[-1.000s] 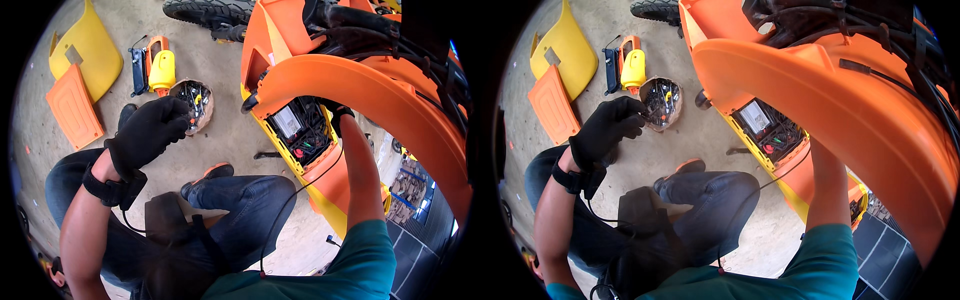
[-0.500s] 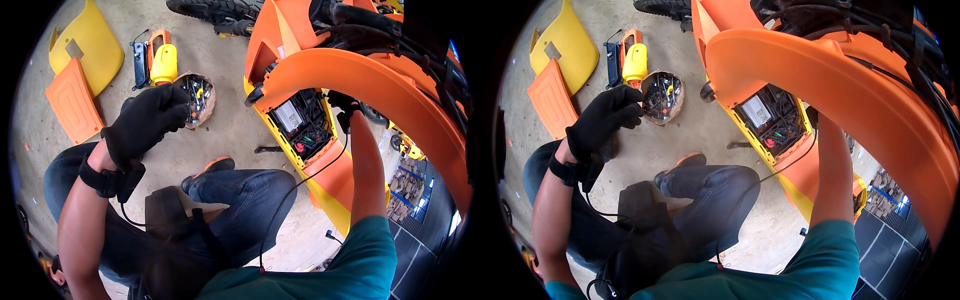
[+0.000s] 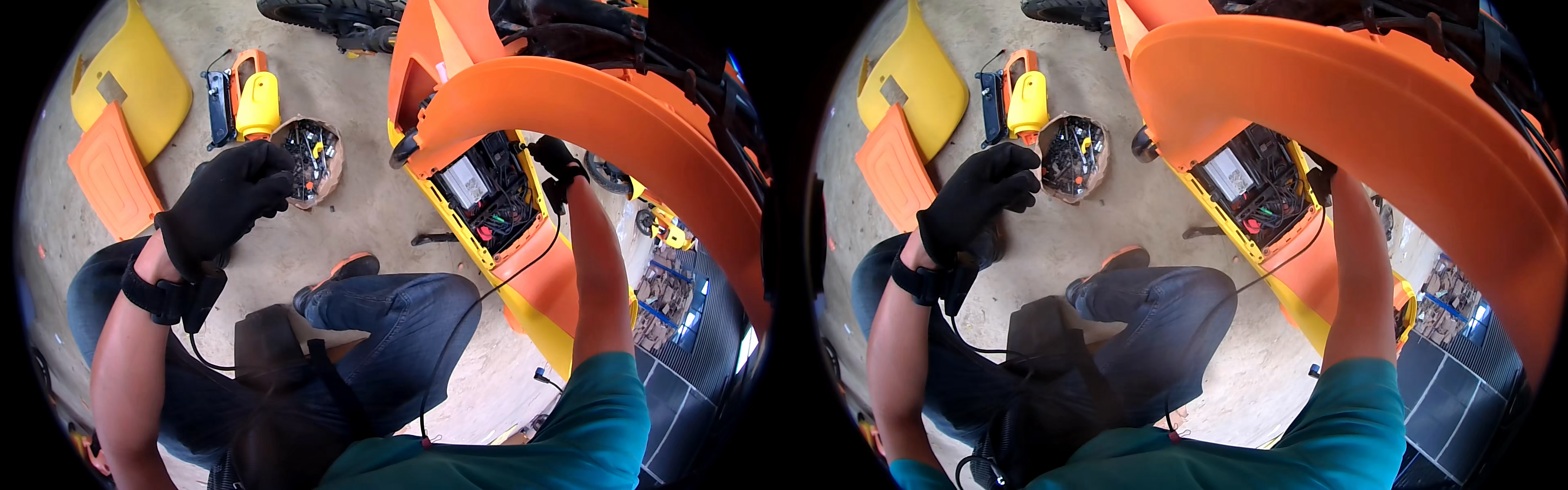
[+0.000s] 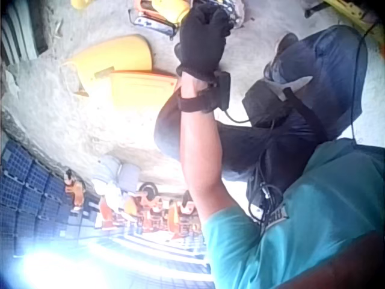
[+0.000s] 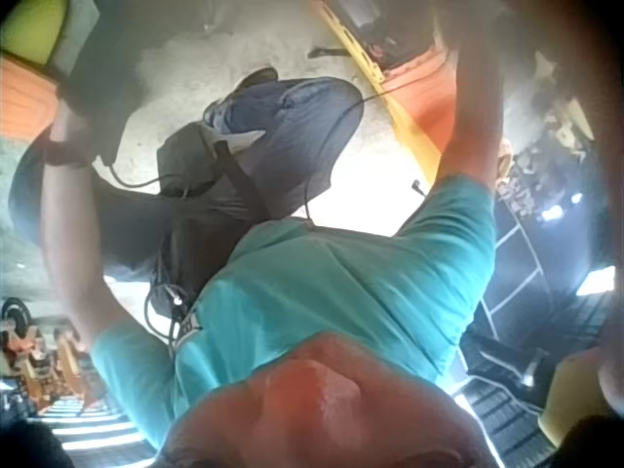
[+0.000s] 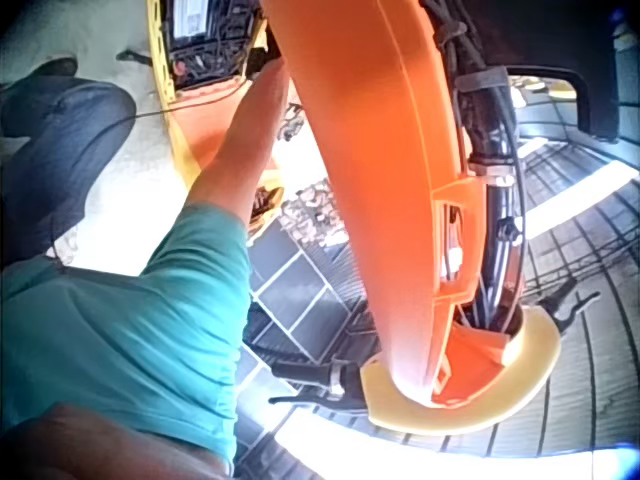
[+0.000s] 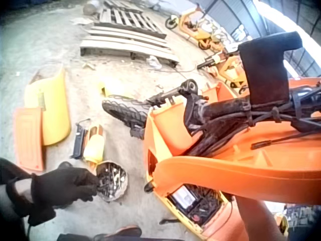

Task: The person works on the internal components of an orange motorcycle, picking up small parts from a container and using a screwdriver to secure them inside the engine compartment.

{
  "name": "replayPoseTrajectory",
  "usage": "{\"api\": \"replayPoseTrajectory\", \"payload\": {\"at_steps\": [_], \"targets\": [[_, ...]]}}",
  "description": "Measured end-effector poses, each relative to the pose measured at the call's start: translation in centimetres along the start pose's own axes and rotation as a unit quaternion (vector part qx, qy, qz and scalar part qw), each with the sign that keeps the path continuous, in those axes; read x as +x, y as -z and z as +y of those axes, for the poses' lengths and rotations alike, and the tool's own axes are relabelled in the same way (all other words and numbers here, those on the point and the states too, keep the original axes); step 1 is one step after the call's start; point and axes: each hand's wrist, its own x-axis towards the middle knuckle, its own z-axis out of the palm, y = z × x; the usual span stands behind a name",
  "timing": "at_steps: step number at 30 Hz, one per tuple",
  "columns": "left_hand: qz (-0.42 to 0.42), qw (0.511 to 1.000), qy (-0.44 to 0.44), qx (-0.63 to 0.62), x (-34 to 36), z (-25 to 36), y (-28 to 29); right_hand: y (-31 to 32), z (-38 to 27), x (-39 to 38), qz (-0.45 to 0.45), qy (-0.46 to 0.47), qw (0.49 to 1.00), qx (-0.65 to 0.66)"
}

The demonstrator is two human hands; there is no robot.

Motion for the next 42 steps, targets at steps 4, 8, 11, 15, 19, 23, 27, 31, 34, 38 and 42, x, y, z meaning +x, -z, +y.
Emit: {"api": "replayPoseTrajectory", "payload": {"at_steps": [4,8,11,15,19,23,27,31,34,38,42], "targets": [[-0.024,1.0,-0.015,-0.002,0.5,0.6,-0.5,-0.7,6.2,-0.4,0.037,0.057,0.995,-0.067],[-0.016,1.0,-0.013,-0.006,0.3,0.2,-0.4,-2.6,4.3,-0.8,0.239,0.169,0.943,-0.161],[-0.009,1.0,-0.015,0.01,0.3,0.1,-0.2,-1.6,0.7,-2.5,0.281,0.183,0.932,-0.139],[-0.007,1.0,-0.01,0.017,0.2,0.2,-0.5,-0.4,0.2,-2.1,0.205,0.178,0.946,-0.175],[-0.014,1.0,-0.018,-0.011,0.4,-0.1,-0.1,1.2,2.4,-0.6,-0.091,-0.046,0.994,0.05],[-0.005,1.0,0.002,-0.001,0.0,0.1,-0.1,2.5,-1.5,-2.4,-0.064,-0.06,0.996,0.021],[-0.017,1.0,-0.005,0.013,0.4,0.6,-0.5,-0.5,1.7,-2.6,0.2,0.167,0.946,-0.193],[-0.005,1.0,-0.002,0.025,0.2,0.5,-0.4,-0.6,0.7,-2.6,0.228,0.21,0.936,-0.167],[-0.008,1.0,-0.014,0.021,0.5,0.1,-0.1,0.1,0.9,-1.5,0.107,0.123,0.978,-0.134],[-0.021,0.999,-0.014,-0.021,0.4,-0.1,0.1,0.6,1.0,-1.6,0.031,0.042,0.997,-0.054],[-0.011,1.0,0.004,0.014,0.4,0.5,-0.1,0.4,1.5,-1.6,0.12,0.13,0.978,-0.115]]}}
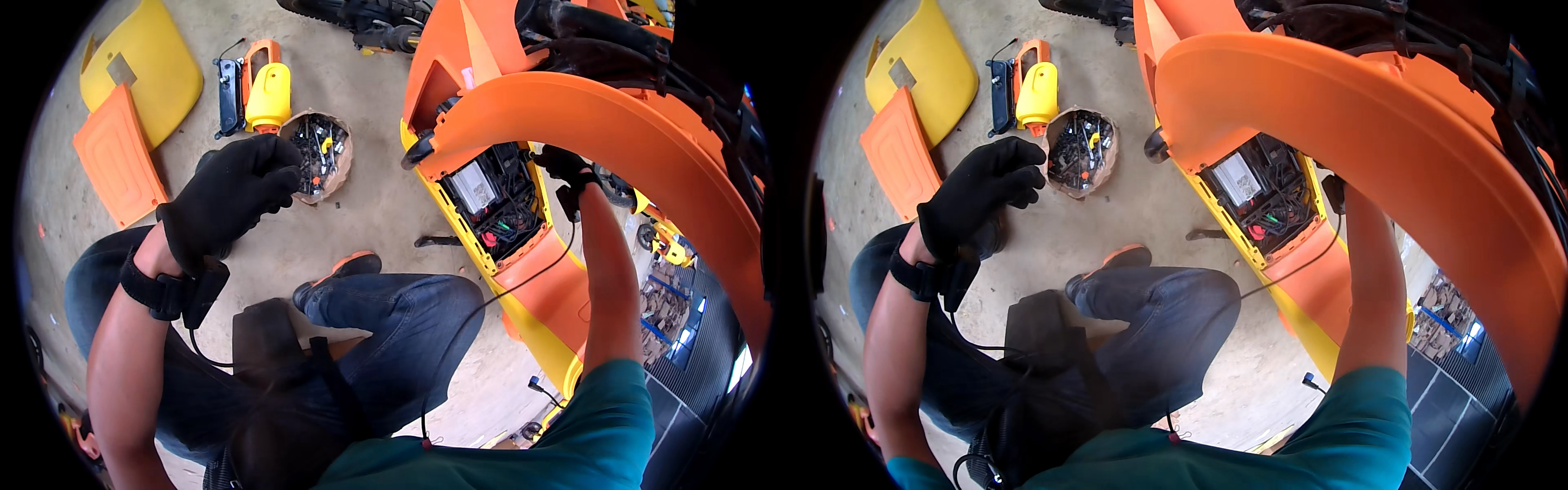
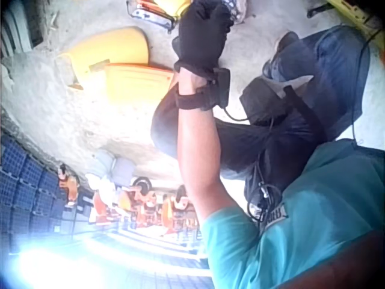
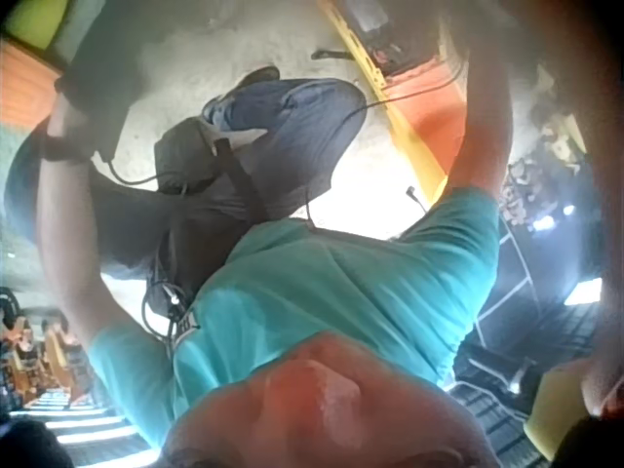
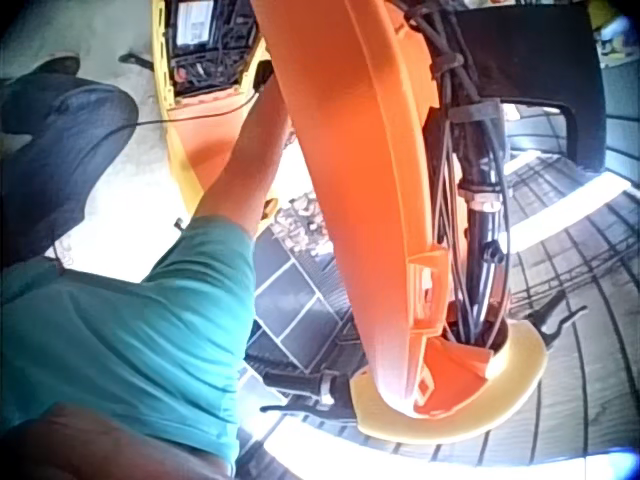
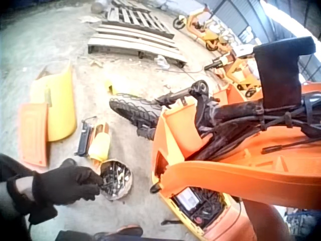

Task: The person works on the internal components of an orange motorcycle, picking up small parts from a container and using a screwdriver to secure them inside the engine compartment.

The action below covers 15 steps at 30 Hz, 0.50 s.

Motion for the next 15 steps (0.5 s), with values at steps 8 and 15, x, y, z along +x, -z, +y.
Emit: {"api": "replayPoseTrajectory", "payload": {"at_steps": [8,15], "targets": [[0.015,1.0,0.011,0.009,0.2,0.3,-0.3,0.3,-1.8,-1.1,0.142,0.139,0.976,-0.083],[-0.006,1.0,-0.015,-0.007,0.6,0.0,-0.2,0.1,-0.2,-1.3,-0.11,-0.242,0.934,0.237]]}}
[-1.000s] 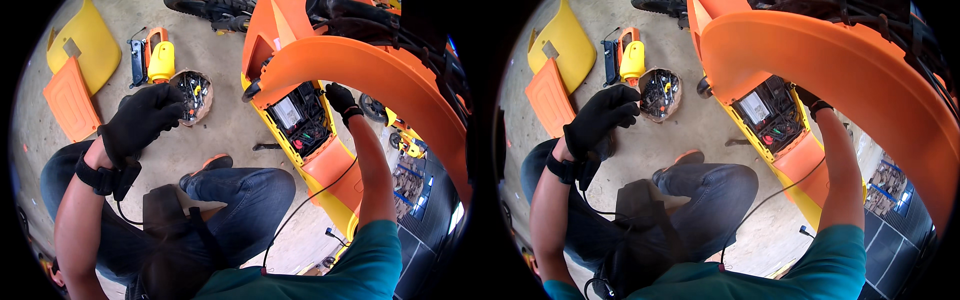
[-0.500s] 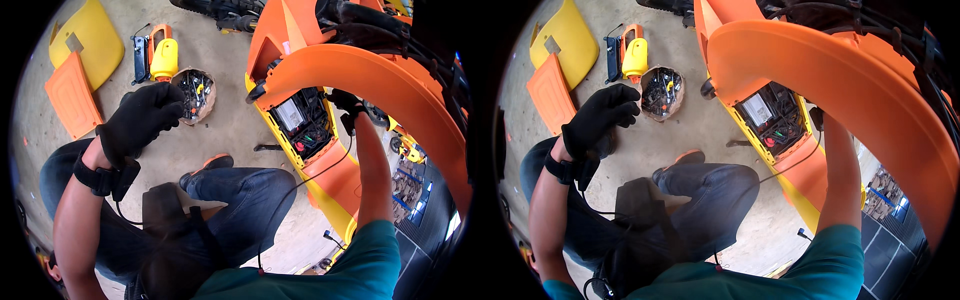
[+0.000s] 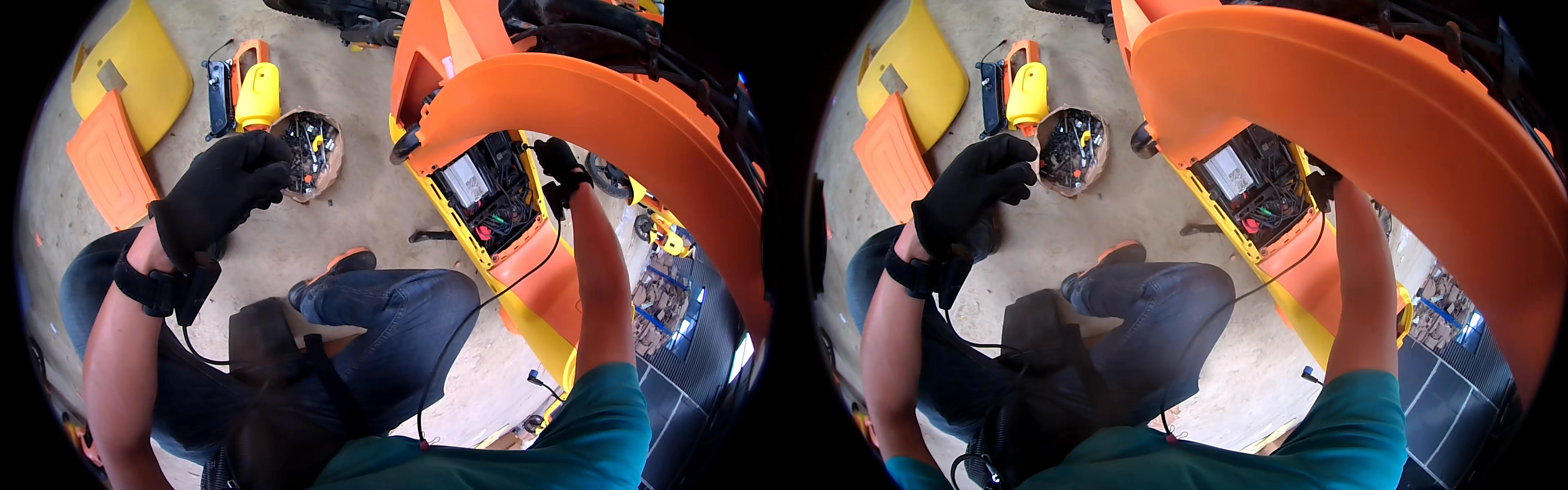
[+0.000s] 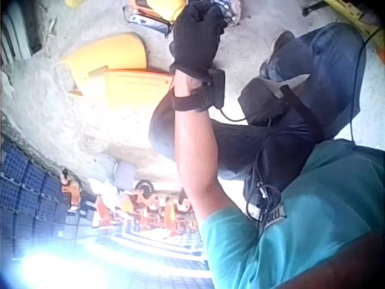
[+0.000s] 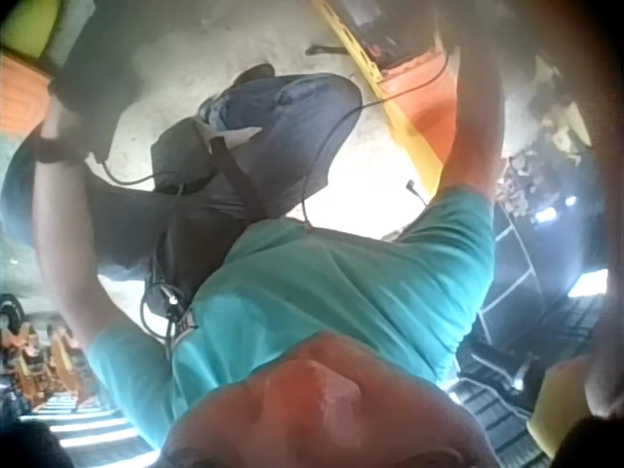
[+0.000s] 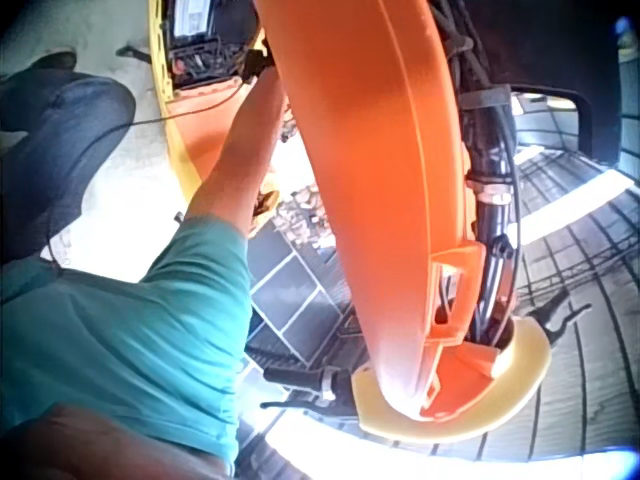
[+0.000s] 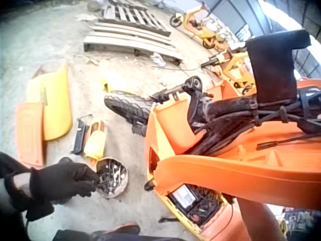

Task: The person works on the internal components of an orange motorcycle, picking up small parts from a container and using a screwdriver to secure them inside the engine compartment.

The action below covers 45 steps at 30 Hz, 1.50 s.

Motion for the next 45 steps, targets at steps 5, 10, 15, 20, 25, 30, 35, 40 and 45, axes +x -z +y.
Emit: {"api": "replayPoseTrajectory", "payload": {"at_steps": [5,10,15,20,25,30,35,40,45], "targets": [[0.011,1.0,0.002,-0.009,-0.4,0.1,-0.1,-0.4,-1.2,-0.7,0.082,0.162,0.982,-0.056],[-0.004,1.0,-0.007,-0.008,-0.1,-0.5,0.5,-0.6,-1.5,-2.7,0.173,0.279,0.922,-0.203],[0.019,0.998,-0.047,-0.021,0.1,-0.2,-0.7,0.0,2.1,-1.4,0.143,0.247,0.887,-0.363],[0.011,0.997,-0.056,-0.044,0.0,-0.5,-0.3,-0.7,1.4,-1.2,0.186,0.2,0.941,-0.201],[0.021,0.998,-0.045,-0.03,-0.2,-0.4,-0.3,-2.0,3.2,0.4,0.207,0.234,0.94,-0.137],[0.007,0.999,-0.034,-0.024,0.0,-0.1,-0.1,-2.0,5.0,1.2,0.231,0.165,0.932,-0.224],[-0.019,0.999,-0.018,-0.041,0.0,-0.4,0.5,-1.7,3.5,0.0,0.269,0.208,0.883,-0.322],[0.014,0.998,-0.049,-0.032,0.0,-0.3,0.0,-1.5,-0.1,-1.7,0.263,0.206,0.922,-0.194],[0.019,0.998,-0.047,-0.035,-0.2,-0.4,0.1,-0.5,-3.3,-3.6,0.123,0.107,0.986,-0.026]]}}
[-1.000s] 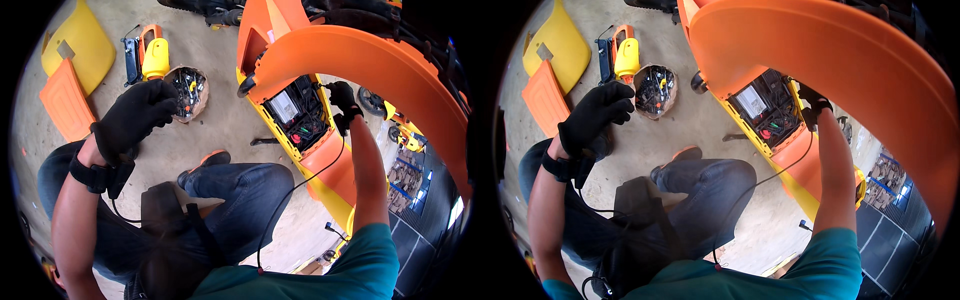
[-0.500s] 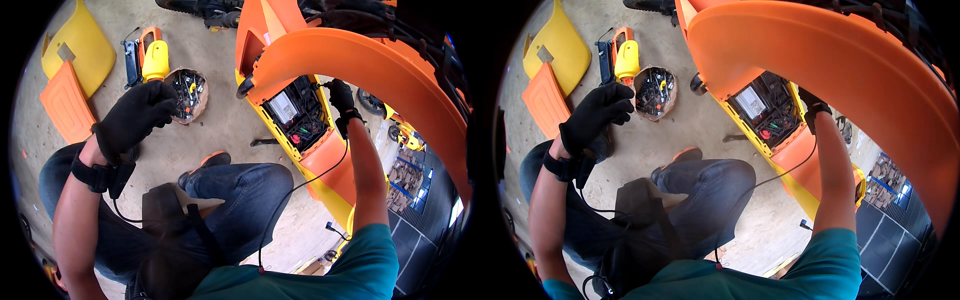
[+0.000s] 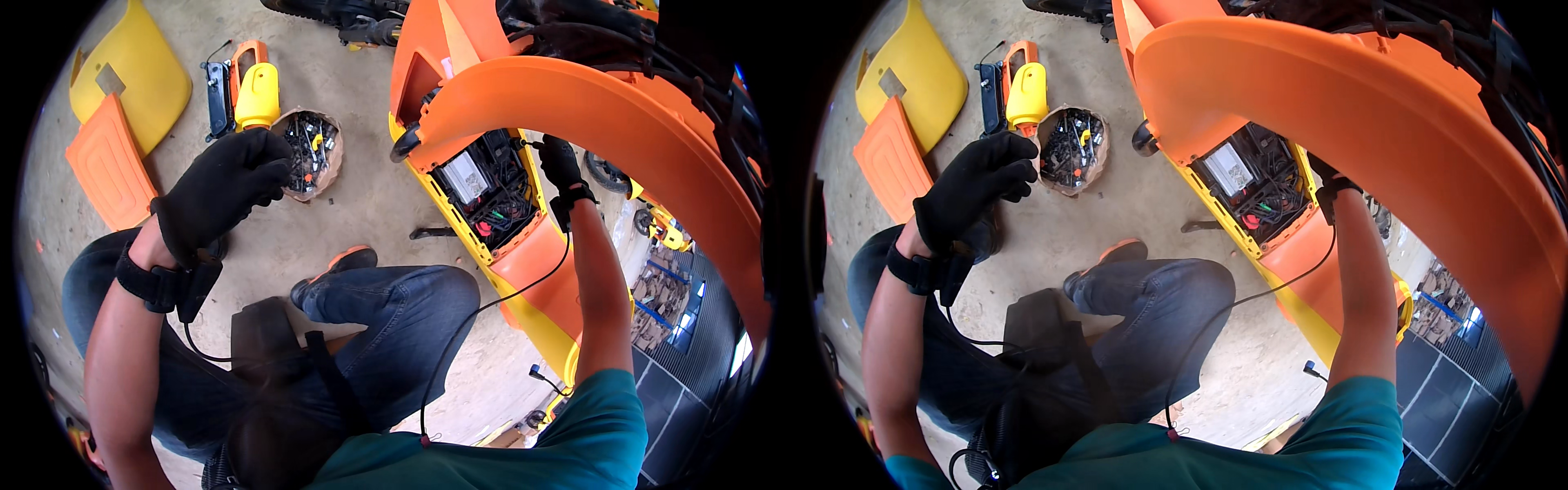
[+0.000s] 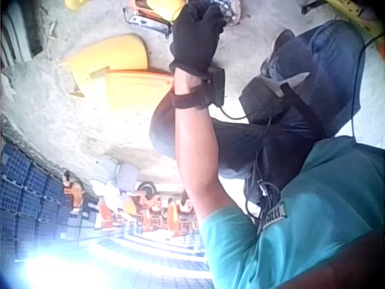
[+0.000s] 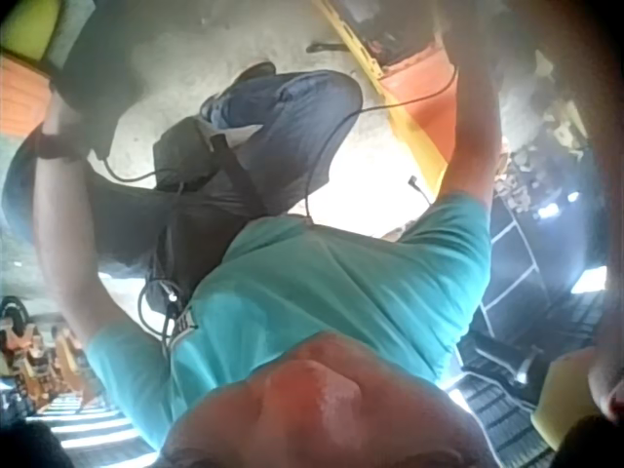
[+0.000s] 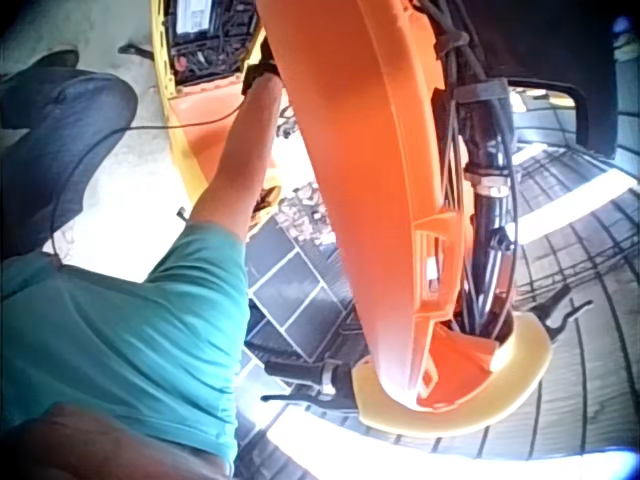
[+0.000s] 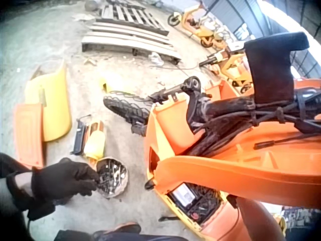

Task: The person works on the internal components of an orange motorcycle, picking up small parts from a container and using a screwdriver to secure them inside the engine compartment.

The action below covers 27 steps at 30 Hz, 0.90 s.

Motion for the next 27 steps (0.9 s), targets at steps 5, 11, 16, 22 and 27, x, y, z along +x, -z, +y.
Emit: {"api": "replayPoseTrajectory", "payload": {"at_steps": [5,11,16,22,27], "targets": [[-0.004,1.0,-0.003,0.006,0.4,0.0,0.1,0.2,2.2,0.3,-0.067,0.047,0.992,-0.097],[0.009,1.0,0.006,-0.009,0.0,0.0,0.0,3.4,-2.8,0.2,-0.103,-0.035,0.992,0.065],[-0.003,1.0,-0.007,0.004,0.4,0.2,-0.1,-1.5,2.7,0.1,0.218,0.183,0.942,-0.179],[0.011,1.0,0.0,0.016,-0.1,0.0,0.1,0.3,-0.5,-0.1,-0.019,-0.01,1.0,0.006],[-0.003,1.0,-0.008,0.019,0.3,0.4,-0.4,-2.8,8.0,1.3,0.134,0.088,0.96,-0.23]]}}
